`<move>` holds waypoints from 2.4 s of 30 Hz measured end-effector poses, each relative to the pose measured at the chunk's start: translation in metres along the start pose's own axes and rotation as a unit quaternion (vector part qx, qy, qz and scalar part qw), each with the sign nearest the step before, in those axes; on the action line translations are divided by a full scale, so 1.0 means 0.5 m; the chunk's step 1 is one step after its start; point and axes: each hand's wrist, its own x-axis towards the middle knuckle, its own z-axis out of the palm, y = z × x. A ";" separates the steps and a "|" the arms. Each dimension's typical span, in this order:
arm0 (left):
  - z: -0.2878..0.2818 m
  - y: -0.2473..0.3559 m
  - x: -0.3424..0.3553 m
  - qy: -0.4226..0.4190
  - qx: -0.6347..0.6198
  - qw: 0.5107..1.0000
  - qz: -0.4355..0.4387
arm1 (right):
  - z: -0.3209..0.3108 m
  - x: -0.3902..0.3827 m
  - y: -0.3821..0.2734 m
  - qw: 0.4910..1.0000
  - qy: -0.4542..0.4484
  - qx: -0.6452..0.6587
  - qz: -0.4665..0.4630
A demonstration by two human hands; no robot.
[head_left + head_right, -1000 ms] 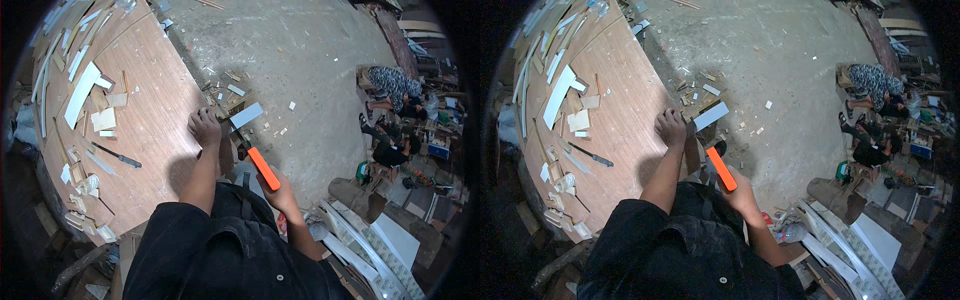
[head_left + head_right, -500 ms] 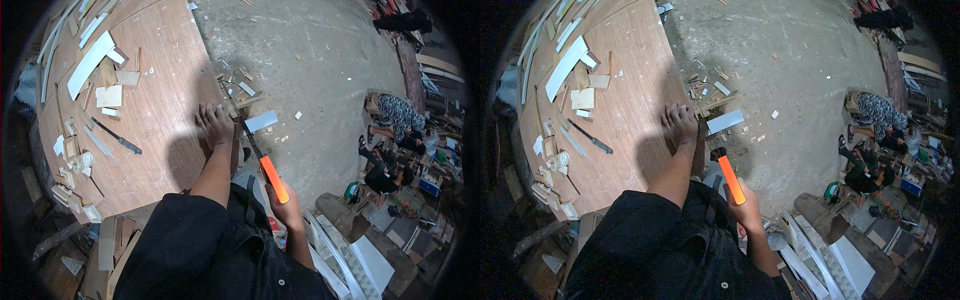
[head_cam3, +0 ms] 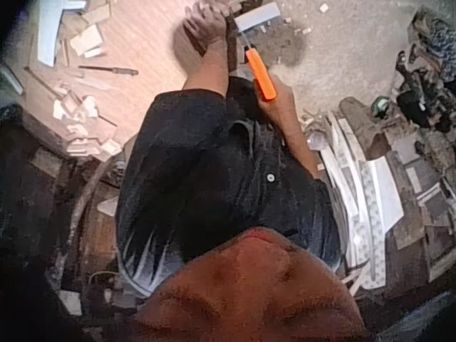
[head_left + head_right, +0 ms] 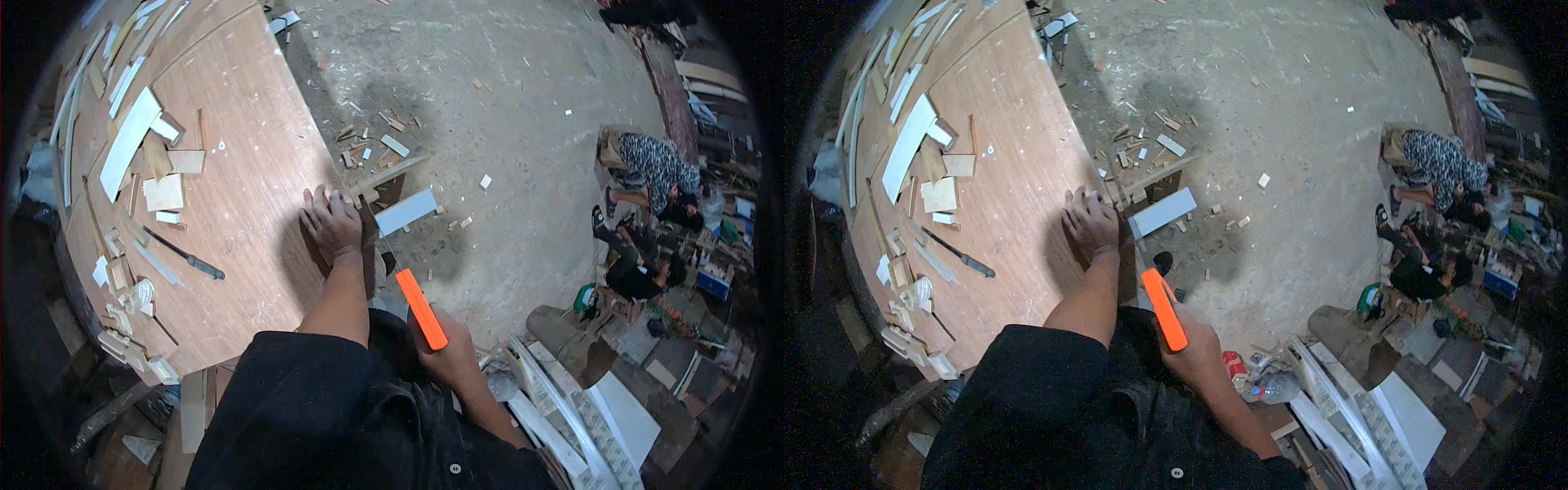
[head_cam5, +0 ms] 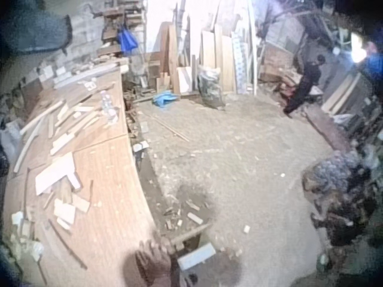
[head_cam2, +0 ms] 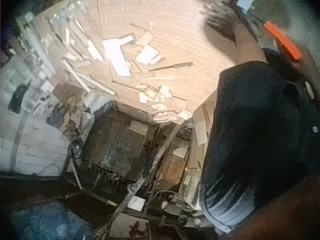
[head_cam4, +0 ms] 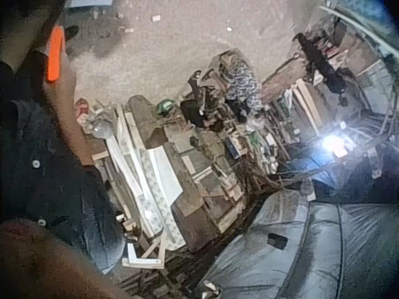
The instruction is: The person turns and holds a plastic profile piece by hand, then cuts it using a hand saw while holding it against the edge of the workbench.
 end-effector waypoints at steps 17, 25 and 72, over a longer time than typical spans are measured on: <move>-0.021 -0.013 0.000 -0.032 0.038 0.999 0.010 | -0.044 0.023 -0.064 0.992 -0.071 -0.010 0.106; -0.041 0.023 0.025 -0.056 0.024 0.998 0.001 | -0.077 -0.016 -0.052 0.994 -0.048 0.016 0.092; -0.021 0.011 0.010 0.013 -0.002 1.000 -0.015 | -0.044 -0.044 0.013 0.995 -0.033 0.043 0.088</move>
